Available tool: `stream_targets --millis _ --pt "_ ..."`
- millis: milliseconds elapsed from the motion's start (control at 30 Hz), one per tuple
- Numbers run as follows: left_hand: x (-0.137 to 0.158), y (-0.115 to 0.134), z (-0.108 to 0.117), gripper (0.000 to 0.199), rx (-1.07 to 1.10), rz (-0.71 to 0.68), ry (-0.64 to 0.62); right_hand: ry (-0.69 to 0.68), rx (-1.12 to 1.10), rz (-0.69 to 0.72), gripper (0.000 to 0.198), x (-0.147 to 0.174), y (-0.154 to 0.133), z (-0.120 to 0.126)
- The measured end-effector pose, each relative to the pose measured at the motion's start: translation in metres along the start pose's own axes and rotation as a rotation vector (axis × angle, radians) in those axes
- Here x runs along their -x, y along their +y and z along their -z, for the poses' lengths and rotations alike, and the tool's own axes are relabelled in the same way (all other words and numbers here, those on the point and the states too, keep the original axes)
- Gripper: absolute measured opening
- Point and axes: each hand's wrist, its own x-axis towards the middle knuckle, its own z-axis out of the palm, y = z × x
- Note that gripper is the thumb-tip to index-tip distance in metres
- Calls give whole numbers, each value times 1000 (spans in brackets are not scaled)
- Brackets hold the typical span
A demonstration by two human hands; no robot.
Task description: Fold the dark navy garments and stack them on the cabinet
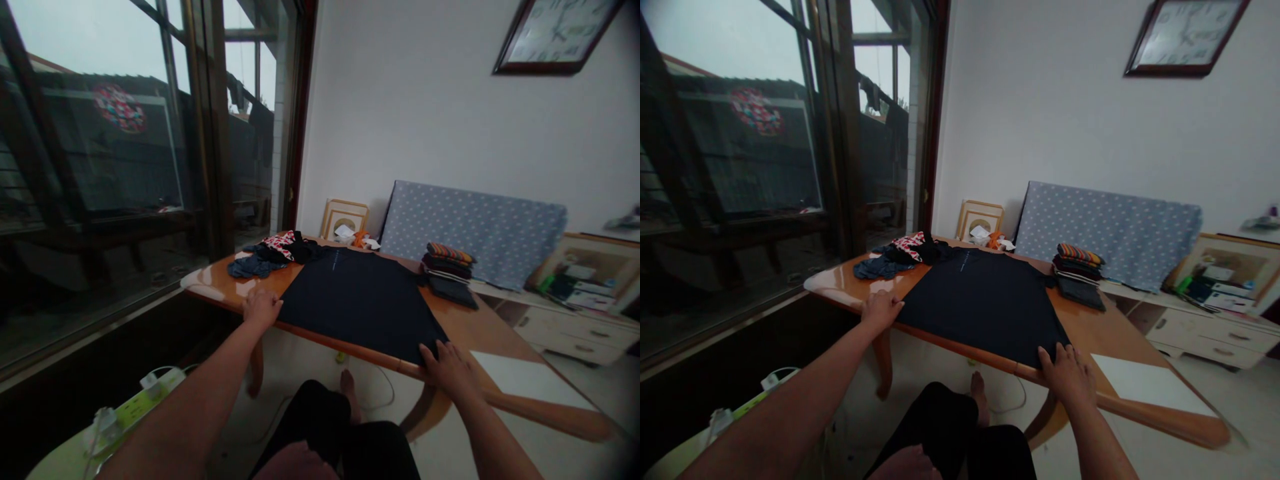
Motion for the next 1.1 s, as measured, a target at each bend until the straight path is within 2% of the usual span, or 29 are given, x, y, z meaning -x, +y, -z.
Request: stream_targets --millis 167,233,333,400,633,867,1100 --pt "-5 8 7 30 -49 15 20 19 -18 -52 65 -14 8 -2" --pt "-8 14 10 28 -66 -57 24 45 -18 -41 66 -22 11 -6" --pt "-15 24 10 26 -67 -259 -5 44 -27 9 63 -30 15 -12" --pt "-21 28 9 25 -93 -346 -40 22 -38 32 60 -33 18 -13" --pt "-52 47 9 25 -227 -339 -101 -52 -125 55 54 -54 30 8" --pt "-86 88 -9 25 -92 -590 -204 -36 -191 190 49 -91 18 20" --pt "-126 107 -29 24 -118 -507 -283 -152 -121 189 40 -128 31 14"
